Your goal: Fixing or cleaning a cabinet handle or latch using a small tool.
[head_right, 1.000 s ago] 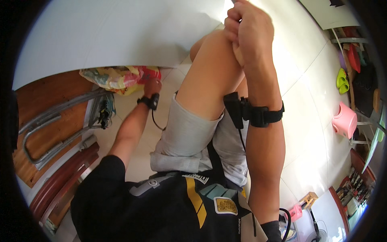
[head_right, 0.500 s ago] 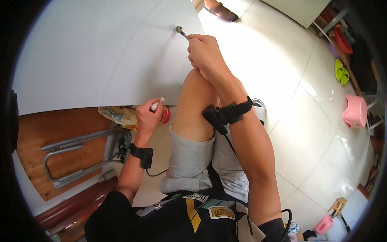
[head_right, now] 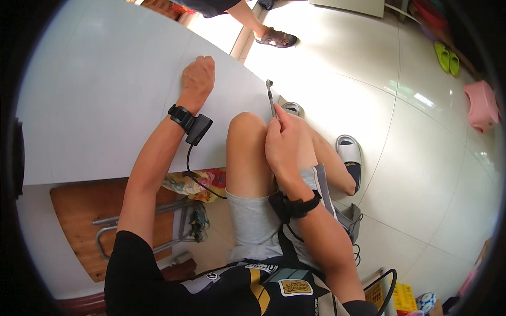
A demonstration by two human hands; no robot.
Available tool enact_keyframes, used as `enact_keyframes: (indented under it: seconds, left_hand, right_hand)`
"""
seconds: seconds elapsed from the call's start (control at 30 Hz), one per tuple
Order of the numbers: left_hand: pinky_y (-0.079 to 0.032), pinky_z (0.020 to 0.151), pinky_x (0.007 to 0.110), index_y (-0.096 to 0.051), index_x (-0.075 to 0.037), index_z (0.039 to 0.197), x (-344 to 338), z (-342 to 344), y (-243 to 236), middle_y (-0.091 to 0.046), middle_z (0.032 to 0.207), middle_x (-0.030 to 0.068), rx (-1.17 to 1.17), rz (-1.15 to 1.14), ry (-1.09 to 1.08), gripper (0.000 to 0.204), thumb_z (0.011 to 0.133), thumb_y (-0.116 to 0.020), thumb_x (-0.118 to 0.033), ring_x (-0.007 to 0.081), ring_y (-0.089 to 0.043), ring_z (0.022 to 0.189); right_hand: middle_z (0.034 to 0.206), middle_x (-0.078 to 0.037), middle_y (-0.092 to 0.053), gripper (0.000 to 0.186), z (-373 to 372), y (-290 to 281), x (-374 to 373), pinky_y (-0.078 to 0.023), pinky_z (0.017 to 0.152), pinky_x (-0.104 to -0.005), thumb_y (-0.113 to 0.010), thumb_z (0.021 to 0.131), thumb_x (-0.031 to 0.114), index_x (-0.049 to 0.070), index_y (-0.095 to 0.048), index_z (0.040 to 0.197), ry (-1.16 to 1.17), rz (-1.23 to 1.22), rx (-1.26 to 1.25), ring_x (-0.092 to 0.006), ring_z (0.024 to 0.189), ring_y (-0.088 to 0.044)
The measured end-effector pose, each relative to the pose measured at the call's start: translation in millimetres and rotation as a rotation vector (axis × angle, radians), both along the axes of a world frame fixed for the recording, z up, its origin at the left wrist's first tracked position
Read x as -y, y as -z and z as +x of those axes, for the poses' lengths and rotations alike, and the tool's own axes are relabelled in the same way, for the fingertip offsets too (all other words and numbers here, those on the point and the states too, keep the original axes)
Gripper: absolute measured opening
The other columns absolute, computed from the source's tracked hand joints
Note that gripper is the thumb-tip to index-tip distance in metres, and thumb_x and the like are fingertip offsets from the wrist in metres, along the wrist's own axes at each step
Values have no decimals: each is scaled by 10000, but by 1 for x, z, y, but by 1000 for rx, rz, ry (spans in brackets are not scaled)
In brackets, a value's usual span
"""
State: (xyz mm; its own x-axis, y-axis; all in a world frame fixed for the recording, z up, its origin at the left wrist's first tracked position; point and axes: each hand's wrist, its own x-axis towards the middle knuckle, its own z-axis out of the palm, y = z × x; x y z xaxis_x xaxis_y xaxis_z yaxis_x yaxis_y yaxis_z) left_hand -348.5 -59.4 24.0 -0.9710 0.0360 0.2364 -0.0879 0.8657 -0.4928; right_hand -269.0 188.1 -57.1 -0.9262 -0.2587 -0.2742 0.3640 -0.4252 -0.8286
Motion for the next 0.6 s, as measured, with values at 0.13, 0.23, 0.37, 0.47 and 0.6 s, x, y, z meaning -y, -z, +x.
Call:
enact_keyframes:
  seconds: [0.13, 0.23, 0.37, 0.47, 0.6]
  left_hand:
    - [-564, 597, 393, -614, -46, 806, -7, 13, 26, -650, 818, 171, 43, 24, 93, 102, 887, -556, -68, 319, -682, 692]
    - [-561, 607, 387, -635, -59, 787, -6, 33, 49, -657, 798, 153, 275, -41, -14, 115, 877, -564, -67, 311, -683, 708]
    - [-561, 609, 381, -654, -73, 780, -6, 21, 47, -666, 774, 134, 507, -118, -60, 114, 852, -568, -50, 304, -693, 742]
    - [-559, 608, 390, -659, -78, 808, 13, -13, 9, -679, 778, 132, 234, -157, 178, 134, 882, -547, -80, 303, -701, 739]
    - [-547, 579, 414, -630, -76, 798, 9, -70, -38, -654, 743, 128, 118, -270, 125, 186, 933, -513, -129, 314, -681, 679]
  right_hand:
    - [680, 31, -483, 438, -12, 0, -11, -353, 519, -232, -451, 958, 84, -76, -531, 1357, 11, 84, -102, -43, 571, -402]
    - [692, 11, -502, 419, -14, -11, -19, -360, 532, -238, -460, 955, 82, -79, -550, 1331, 1, 148, -165, -54, 597, -427]
    - [719, 19, -489, 422, -17, -8, -30, -357, 541, -228, -463, 956, 65, -67, -546, 1348, -4, 142, -182, -49, 618, -430]
    - [734, 17, -491, 427, -18, -13, -39, -360, 547, -229, -468, 957, 71, -66, -541, 1355, -27, 84, -152, -52, 625, -434]
    - [737, 1, -500, 435, -20, -13, -47, -373, 560, -240, -480, 956, 95, -78, -532, 1352, -17, 44, -137, -68, 636, -447]
